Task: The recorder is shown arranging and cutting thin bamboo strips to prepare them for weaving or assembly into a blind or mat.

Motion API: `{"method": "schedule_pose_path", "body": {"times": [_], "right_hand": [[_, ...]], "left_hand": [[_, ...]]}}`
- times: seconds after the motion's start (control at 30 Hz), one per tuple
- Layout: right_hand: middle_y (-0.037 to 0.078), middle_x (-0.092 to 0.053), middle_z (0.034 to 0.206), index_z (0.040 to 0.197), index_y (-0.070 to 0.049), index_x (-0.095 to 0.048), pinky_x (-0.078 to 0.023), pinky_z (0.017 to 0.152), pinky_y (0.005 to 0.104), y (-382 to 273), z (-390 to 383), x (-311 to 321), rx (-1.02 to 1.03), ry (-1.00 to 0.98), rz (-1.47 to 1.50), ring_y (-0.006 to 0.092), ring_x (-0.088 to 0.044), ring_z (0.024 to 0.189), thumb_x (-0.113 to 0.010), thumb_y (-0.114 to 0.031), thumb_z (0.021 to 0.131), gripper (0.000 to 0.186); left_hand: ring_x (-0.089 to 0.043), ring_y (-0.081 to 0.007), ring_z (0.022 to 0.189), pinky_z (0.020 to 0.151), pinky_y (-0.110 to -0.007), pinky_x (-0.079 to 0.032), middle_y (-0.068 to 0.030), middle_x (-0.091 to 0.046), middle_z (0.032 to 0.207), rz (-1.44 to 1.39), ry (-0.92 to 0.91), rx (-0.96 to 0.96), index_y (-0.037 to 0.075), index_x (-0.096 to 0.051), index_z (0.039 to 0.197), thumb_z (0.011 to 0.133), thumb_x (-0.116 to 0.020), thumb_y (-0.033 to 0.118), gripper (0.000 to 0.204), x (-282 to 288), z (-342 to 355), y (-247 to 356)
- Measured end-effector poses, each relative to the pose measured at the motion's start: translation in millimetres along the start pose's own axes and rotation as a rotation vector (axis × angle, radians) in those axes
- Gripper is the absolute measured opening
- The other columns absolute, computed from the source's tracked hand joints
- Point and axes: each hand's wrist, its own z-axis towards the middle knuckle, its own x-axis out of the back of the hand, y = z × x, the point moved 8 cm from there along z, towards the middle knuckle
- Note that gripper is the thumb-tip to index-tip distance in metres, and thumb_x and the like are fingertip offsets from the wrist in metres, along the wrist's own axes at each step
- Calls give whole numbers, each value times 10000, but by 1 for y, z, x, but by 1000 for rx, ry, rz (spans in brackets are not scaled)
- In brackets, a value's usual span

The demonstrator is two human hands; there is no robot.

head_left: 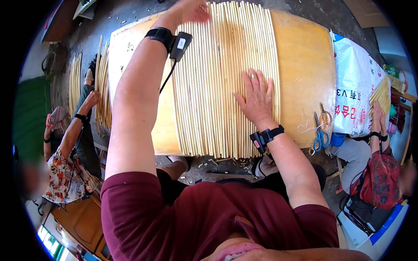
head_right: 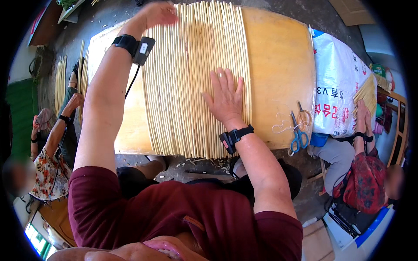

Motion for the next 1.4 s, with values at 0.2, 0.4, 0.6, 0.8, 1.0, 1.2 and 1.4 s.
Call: {"method": "schedule_pose_path", "body": {"times": [0.2, 0.4, 0.6, 0.8, 1.0, 1.2, 1.4], "right_hand": [[114, -289, 1476, 1420, -88, -333, -34, 1122, 524, -24, 3, 7, 76, 17, 42, 272, -163, 1405, -515, -453, 875, 680], [116, -281, 1482, 1418, -85, -332, -22, 1125, 526, -1, -3, 1, 14, 3, 28, 272, -157, 1408, -516, -456, 876, 683], [100, -262, 1493, 1429, -100, -303, -67, 1119, 536, -15, 2, 9, 56, 12, 37, 272, -170, 1403, -517, -459, 878, 692], [97, -257, 1498, 1440, -112, -290, -56, 1122, 534, 0, 2, 3, 20, -3, 17, 268, -166, 1406, -514, -470, 878, 703], [109, -278, 1489, 1423, -99, -321, -33, 1124, 542, -4, -2, 3, 14, -6, 16, 273, -158, 1410, -502, -459, 891, 667], [84, -278, 1487, 1427, -128, -315, -56, 1125, 535, -8, -4, 9, 66, 55, 61, 254, -169, 1407, -507, -469, 890, 664], [76, -272, 1490, 1430, -159, -310, -41, 1129, 534, 3, -3, -4, 24, 97, -30, 244, -154, 1410, -476, -517, 890, 668]], "left_hand": [[-410, -379, 1259, 1002, -399, -385, -202, -403, 1393, 991, 1451, -974, 84, -194, 1470, 789, -587, 57, 787, 90, -40, 46], [-575, -271, 1058, 880, -380, -467, -133, -627, 1099, 1188, 716, -1126, 67, -608, 1082, 793, -684, 162, 314, -25, -28, 43], [-395, -264, 1303, 1093, -368, -301, -128, -446, 1382, 1530, 408, -827, 119, -494, 1307, 843, -624, 322, 522, 10, -11, -8], [-383, -305, 1302, 1077, -389, -300, -163, -478, 1309, 1480, 1086, -755, 51, -501, 1243, 834, -647, 331, 516, -4, -57, 40], [-257, -230, 1386, 1152, -402, -182, -53, -335, 1480, 1707, 179, -933, 197, -377, 1413, 915, -529, 357, 545, -64, -22, -43], [-228, -419, 1364, 1098, -524, -220, -275, -294, 1437, 1496, 1177, -654, -25, -318, 1389, 910, -496, 394, 661, -20, -59, 22], [-176, -330, 1409, 1130, -534, -120, -145, -246, 1509, 1418, 376, -571, 118, -343, 1420, 922, -447, 312, 544, -160, -55, -65]]}}
